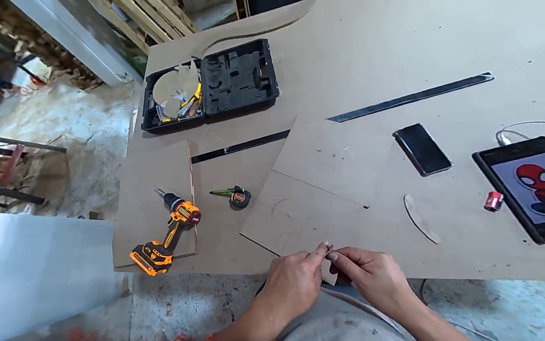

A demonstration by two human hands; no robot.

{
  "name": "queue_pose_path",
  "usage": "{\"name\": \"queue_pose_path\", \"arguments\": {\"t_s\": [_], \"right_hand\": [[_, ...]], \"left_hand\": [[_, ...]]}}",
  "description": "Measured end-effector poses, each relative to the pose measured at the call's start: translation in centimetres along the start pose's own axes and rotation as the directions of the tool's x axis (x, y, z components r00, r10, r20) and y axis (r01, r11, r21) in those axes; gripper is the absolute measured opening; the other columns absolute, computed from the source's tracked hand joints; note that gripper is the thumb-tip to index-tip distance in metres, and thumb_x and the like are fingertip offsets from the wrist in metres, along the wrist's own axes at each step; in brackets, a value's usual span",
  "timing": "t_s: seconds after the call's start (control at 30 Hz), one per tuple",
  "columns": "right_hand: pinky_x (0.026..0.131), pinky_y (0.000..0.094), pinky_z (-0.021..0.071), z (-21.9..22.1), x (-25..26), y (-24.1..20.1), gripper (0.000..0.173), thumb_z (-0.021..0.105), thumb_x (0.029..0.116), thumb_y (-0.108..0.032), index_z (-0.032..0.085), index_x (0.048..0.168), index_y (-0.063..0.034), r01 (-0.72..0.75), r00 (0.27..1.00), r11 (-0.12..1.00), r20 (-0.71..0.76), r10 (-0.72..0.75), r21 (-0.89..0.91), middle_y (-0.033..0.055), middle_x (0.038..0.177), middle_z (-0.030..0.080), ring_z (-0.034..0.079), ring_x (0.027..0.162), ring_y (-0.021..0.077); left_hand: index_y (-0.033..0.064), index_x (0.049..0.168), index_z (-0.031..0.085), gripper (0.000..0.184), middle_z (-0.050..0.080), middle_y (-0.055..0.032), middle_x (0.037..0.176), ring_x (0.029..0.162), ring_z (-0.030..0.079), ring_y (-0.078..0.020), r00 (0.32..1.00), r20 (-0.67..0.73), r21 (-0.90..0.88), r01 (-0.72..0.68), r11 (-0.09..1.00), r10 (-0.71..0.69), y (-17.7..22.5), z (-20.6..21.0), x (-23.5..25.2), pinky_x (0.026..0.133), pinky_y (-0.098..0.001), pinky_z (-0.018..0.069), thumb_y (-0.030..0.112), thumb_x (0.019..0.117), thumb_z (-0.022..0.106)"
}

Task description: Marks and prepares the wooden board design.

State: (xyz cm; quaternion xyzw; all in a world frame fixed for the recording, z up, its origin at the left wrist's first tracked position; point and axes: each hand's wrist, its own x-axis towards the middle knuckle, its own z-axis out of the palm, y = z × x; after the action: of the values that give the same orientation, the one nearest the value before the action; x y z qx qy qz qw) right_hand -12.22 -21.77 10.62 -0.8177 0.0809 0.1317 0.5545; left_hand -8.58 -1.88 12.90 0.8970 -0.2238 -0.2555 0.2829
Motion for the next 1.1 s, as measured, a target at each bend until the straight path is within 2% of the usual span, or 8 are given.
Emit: {"name": "queue_pose_path", "arguments": {"t_s": [0.1, 0.2, 0.33, 0.43, 0.5, 0.73, 0.93, 1.1], "right_hand": [[0.073, 0.0363, 0.0647, 2.5, 1.9, -0.7, 0.048, 0.035, 0.1112, -0.035, 0.074, 0.113, -0.0065, -0.189, 0.960, 0.949, 0.250, 0.124, 0.253, 0.0064, 0.093, 0.078, 0.075, 0.077, 0.0194], [0.086, 0.0352, 0.0644, 4.7, 3.0, 0.1, 0.057, 0.027, 0.1106, -0.051, 0.068, 0.135, -0.0181, -0.212, 0.951, 0.974, 0.245, 0.187, 0.083, -0.0045, 0.108, 0.078, 0.076, 0.091, 0.0121], [0.083, 0.0328, 0.0642, 5.4, 2.4, 2.2, 0.054, 0.033, 0.1076, -0.059, 0.072, 0.126, -0.0258, -0.230, 0.968, 0.972, 0.095, 0.234, -0.049, -0.0112, 0.103, 0.078, 0.075, 0.089, 0.0066], [0.082, 0.0348, 0.0643, 4.7, 1.9, 4.3, 0.050, 0.038, 0.1069, -0.057, 0.072, 0.123, -0.0246, -0.286, 0.957, 0.956, 0.041, 0.289, -0.064, -0.0097, 0.102, 0.077, 0.075, 0.089, 0.0075], [0.083, 0.0352, 0.0640, 4.2, 1.6, 5.2, 0.047, 0.041, 0.1071, -0.054, 0.072, 0.124, -0.0233, -0.328, 0.944, 0.942, 0.013, 0.329, -0.066, -0.0087, 0.101, 0.077, 0.075, 0.088, 0.0078], [0.083, 0.0378, 0.0628, 4.9, 2.4, 5.8, 0.039, 0.048, 0.1058, -0.052, 0.070, 0.124, -0.0250, -0.373, 0.927, 0.926, 0.011, 0.374, -0.064, -0.0088, 0.100, 0.077, 0.074, 0.088, 0.0073], [0.086, 0.0363, 0.0620, 7.4, 3.9, 5.1, 0.040, 0.048, 0.1053, -0.052, 0.071, 0.124, -0.0249, -0.319, 0.939, 0.947, 0.120, 0.321, -0.041, -0.0083, 0.100, 0.076, 0.073, 0.089, 0.0061], [0.092, 0.0354, 0.0600, 8.8, 5.2, 3.2, 0.069, 0.059, 0.0965, -0.063, 0.049, 0.151, -0.0209, -0.200, 0.958, 0.978, 0.219, 0.184, 0.055, -0.0022, 0.131, 0.066, 0.070, 0.103, 0.0090]], "left_hand": [[0.0305, 0.149, 0.057, 0.044, 0.075, -0.0061, 0.105, 0.093, 0.072, -0.0226, 0.999, -0.015, -0.033, 0.029, 0.999, -0.029, -4.0, -1.4, -0.6, 0.082, -0.0469, 0.0588, 0.028, 0.1070, 0.045], [0.0317, 0.145, 0.061, 0.040, 0.076, -0.0065, 0.110, 0.099, 0.073, -0.0237, 0.966, -0.039, -0.022, 0.255, 0.967, -0.256, -10.2, -3.3, -0.4, 0.091, -0.0503, 0.0586, 0.030, 0.1068, 0.049], [0.0241, 0.139, 0.066, 0.037, 0.075, -0.0100, 0.108, 0.097, 0.073, -0.0273, 0.816, -0.131, -0.048, 0.561, 0.826, -0.562, -20.1, -5.2, 0.8, 0.090, -0.0560, 0.0573, 0.035, 0.1054, 0.056], [0.0126, 0.143, 0.060, 0.051, 0.061, -0.0148, 0.140, 0.131, 0.057, -0.0340, 0.814, -0.339, 0.078, 0.524, 0.848, -0.472, -24.1, -5.9, 2.4, 0.110, -0.0581, 0.0457, 0.040, 0.1009, 0.064], [0.0088, 0.144, 0.057, 0.060, 0.058, -0.0168, 0.144, 0.135, 0.054, -0.0355, 0.849, -0.355, 0.110, 0.454, 0.884, -0.392, -24.0, -6.5, 4.7, 0.113, -0.0578, 0.0431, 0.048, 0.0993, 0.064], [0.0116, 0.154, 0.044, 0.086, 0.060, -0.0194, 0.139, 0.128, 0.059, -0.0364, 0.841, -0.248, -0.165, 0.452, 0.877, -0.480, -21.9, -7.3, 13.7, 0.107, -0.0618, 0.0468, 0.043, 0.0846, 0.084], [0.0237, 0.167, 0.002, 0.104, 0.071, -0.0218, 0.103, 0.072, 0.072, -0.0319, 0.743, -0.147, -0.507, 0.511, 0.694, -0.653, -19.4, -8.7, 10.0, 0.064, -0.0492, 0.0624, 0.030, 0.0947, 0.076], [0.0045, 0.142, 0.057, 0.041, 0.071, -0.0214, 0.103, 0.077, 0.073, -0.0312, 0.850, 0.115, -0.747, 0.415, 0.519, -0.514, -13.9, -6.1, 4.2, 0.066, -0.0452, 0.0648, 0.014, 0.1020, 0.063]]}}
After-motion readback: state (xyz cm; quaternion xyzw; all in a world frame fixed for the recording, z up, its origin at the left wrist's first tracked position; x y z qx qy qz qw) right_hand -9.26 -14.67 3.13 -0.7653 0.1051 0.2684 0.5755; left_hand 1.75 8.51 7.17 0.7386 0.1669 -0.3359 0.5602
